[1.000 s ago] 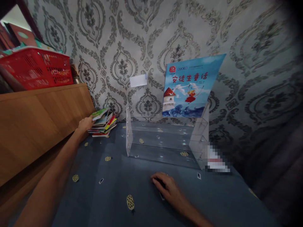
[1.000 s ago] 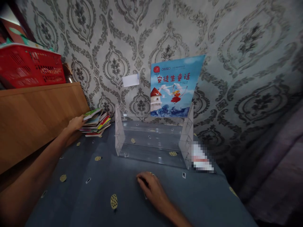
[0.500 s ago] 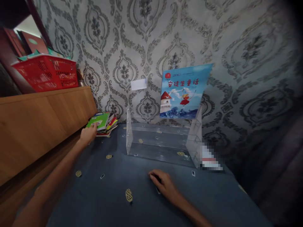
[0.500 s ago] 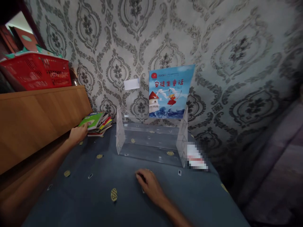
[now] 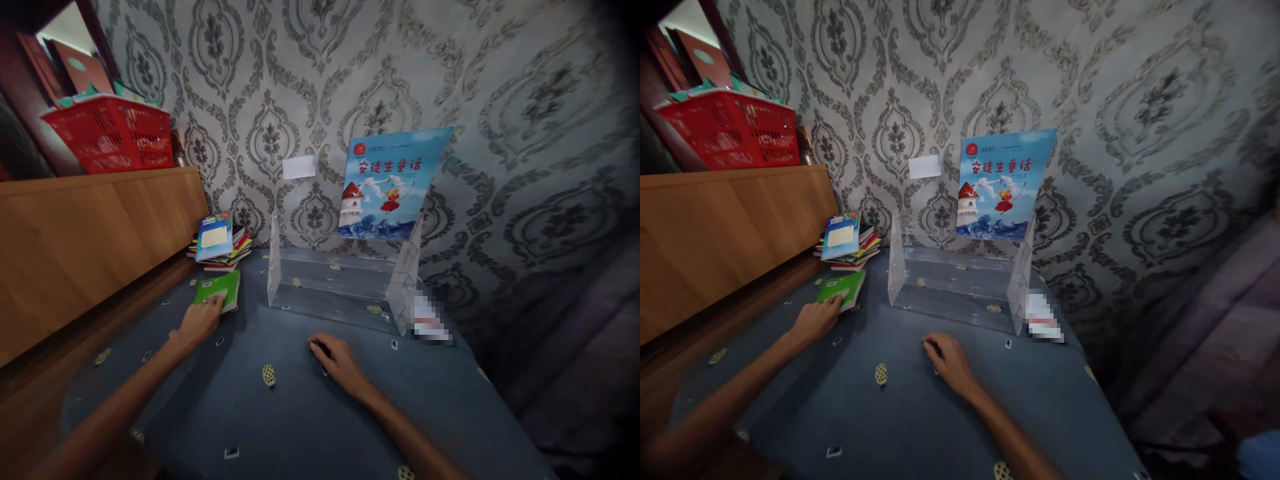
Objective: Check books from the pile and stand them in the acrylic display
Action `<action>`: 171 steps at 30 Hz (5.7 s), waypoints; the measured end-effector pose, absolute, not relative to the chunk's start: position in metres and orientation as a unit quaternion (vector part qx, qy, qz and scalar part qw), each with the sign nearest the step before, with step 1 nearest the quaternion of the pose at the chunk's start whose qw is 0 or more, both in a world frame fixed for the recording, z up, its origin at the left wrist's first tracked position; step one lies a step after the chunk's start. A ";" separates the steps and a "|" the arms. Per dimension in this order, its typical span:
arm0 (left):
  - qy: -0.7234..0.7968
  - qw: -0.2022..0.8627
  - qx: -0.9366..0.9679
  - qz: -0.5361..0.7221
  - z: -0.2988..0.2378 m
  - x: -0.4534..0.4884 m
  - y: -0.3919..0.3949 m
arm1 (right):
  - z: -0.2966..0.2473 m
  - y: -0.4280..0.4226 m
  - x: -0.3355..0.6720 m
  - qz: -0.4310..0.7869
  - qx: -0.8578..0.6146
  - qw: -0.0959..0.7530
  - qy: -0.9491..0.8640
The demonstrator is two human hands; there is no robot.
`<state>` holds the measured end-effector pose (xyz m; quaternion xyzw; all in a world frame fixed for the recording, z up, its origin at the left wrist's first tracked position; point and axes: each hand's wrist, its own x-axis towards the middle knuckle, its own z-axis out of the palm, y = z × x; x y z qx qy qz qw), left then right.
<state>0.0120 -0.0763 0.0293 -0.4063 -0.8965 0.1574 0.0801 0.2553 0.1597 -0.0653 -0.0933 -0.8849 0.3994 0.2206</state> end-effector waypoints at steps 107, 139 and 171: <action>-0.956 0.037 -0.269 0.115 0.014 -0.027 -0.064 | -0.049 0.152 0.257 0.424 -0.101 0.219 -0.873; -0.852 -0.050 -0.512 0.092 0.020 0.115 -0.023 | -0.065 0.201 0.343 0.329 -0.265 0.311 -0.851; -0.793 0.067 -0.605 -0.029 -0.015 0.136 0.095 | -0.056 0.068 0.469 0.141 -0.329 0.314 -0.879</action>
